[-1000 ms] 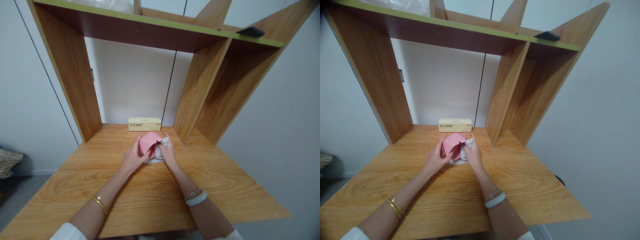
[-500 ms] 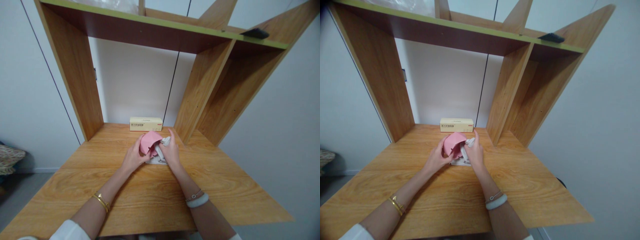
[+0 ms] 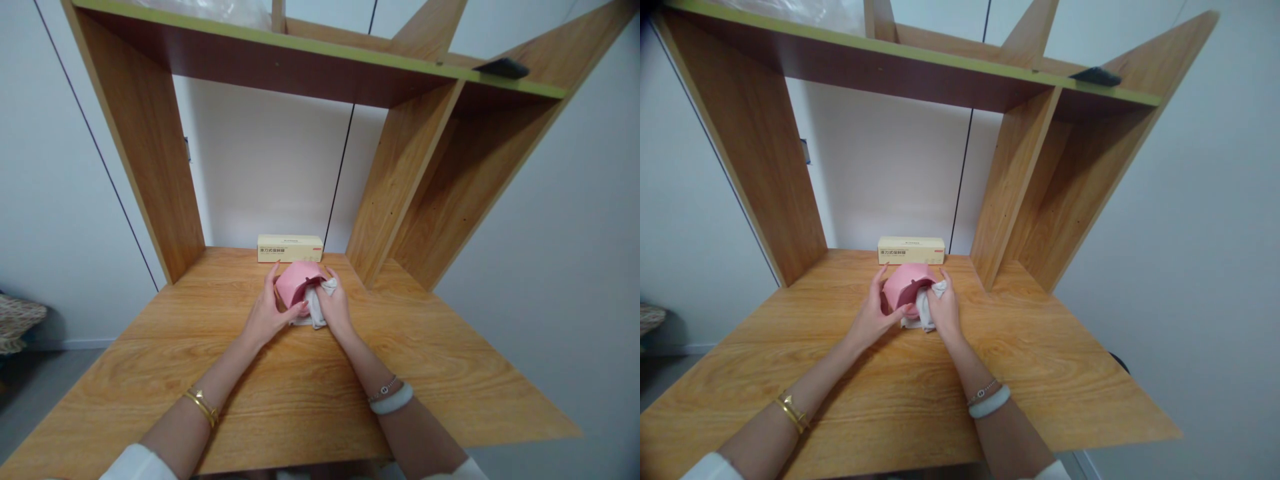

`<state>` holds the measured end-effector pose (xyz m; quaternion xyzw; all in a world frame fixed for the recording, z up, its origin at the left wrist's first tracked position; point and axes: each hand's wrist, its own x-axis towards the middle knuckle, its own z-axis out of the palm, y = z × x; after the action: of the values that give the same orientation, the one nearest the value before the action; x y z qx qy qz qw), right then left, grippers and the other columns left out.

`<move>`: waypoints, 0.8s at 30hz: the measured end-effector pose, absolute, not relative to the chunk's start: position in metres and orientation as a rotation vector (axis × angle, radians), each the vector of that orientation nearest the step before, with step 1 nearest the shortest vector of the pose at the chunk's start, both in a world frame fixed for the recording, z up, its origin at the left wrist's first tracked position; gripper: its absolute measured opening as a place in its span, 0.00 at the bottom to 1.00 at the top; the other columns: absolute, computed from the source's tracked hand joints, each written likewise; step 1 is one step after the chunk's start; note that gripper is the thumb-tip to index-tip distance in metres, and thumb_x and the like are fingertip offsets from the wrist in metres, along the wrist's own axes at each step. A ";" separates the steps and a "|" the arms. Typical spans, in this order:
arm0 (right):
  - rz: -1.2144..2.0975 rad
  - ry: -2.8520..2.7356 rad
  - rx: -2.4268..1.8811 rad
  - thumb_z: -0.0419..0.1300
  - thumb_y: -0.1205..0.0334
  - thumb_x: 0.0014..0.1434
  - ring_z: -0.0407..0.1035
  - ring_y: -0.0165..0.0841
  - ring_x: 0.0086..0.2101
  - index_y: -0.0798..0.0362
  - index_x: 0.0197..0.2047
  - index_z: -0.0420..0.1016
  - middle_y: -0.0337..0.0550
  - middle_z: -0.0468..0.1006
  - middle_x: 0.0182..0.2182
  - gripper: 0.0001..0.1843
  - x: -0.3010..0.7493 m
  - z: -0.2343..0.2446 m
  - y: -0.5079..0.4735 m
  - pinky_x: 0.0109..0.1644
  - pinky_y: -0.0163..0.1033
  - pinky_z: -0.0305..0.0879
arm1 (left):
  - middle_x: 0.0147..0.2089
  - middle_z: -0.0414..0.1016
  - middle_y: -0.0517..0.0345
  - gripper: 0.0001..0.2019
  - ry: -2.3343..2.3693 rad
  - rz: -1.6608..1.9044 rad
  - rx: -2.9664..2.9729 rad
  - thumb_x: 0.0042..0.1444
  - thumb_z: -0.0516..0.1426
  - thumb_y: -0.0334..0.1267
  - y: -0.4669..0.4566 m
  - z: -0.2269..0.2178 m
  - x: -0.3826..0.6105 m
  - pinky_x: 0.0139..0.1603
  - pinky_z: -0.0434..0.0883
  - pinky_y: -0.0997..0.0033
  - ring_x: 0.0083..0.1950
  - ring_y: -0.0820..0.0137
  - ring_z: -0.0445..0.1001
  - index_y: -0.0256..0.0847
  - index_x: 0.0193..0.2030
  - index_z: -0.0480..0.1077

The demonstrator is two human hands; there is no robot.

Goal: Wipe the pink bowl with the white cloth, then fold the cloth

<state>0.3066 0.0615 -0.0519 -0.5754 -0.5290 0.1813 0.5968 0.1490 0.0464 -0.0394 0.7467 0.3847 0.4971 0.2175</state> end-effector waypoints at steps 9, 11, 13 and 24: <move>0.268 -1.306 -1.477 0.57 0.60 0.47 0.69 0.37 0.33 0.52 0.59 0.54 0.47 0.75 0.37 0.34 0.309 -0.044 0.058 0.37 0.40 0.64 | 0.47 0.70 0.50 0.37 1.133 1.271 2.066 0.47 0.58 0.43 0.041 -0.032 0.148 0.38 0.70 0.69 0.36 0.67 0.72 0.41 0.62 0.47; 0.139 -1.359 -1.562 0.57 0.59 0.47 0.69 0.37 0.30 0.50 0.60 0.53 0.45 0.75 0.32 0.36 0.311 -0.036 0.051 0.35 0.39 0.63 | 0.47 0.71 0.51 0.36 1.168 1.211 2.113 0.45 0.58 0.42 0.041 -0.030 0.146 0.41 0.69 0.67 0.39 0.65 0.72 0.42 0.62 0.50; 0.077 -1.417 -1.574 0.57 0.59 0.48 0.68 0.36 0.28 0.48 0.60 0.52 0.42 0.74 0.29 0.36 0.313 -0.029 0.045 0.32 0.38 0.61 | 0.47 0.71 0.52 0.35 1.180 1.172 2.093 0.44 0.58 0.40 0.044 -0.032 0.147 0.43 0.69 0.66 0.41 0.64 0.72 0.42 0.61 0.52; 0.458 -1.721 -1.454 0.54 0.46 0.52 0.67 0.34 0.32 0.53 0.60 0.52 0.42 0.74 0.33 0.35 0.323 -0.032 0.056 0.36 0.38 0.61 | 0.16 0.61 0.72 0.19 1.165 1.511 0.965 0.47 0.54 0.43 0.081 -0.051 0.134 0.13 0.56 0.81 0.11 0.80 0.57 0.40 0.46 0.59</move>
<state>0.3229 0.0561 -0.0316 -0.5771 -0.6831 0.1819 0.4088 0.1335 0.0811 -0.0514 0.3955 0.4775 0.6198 0.4810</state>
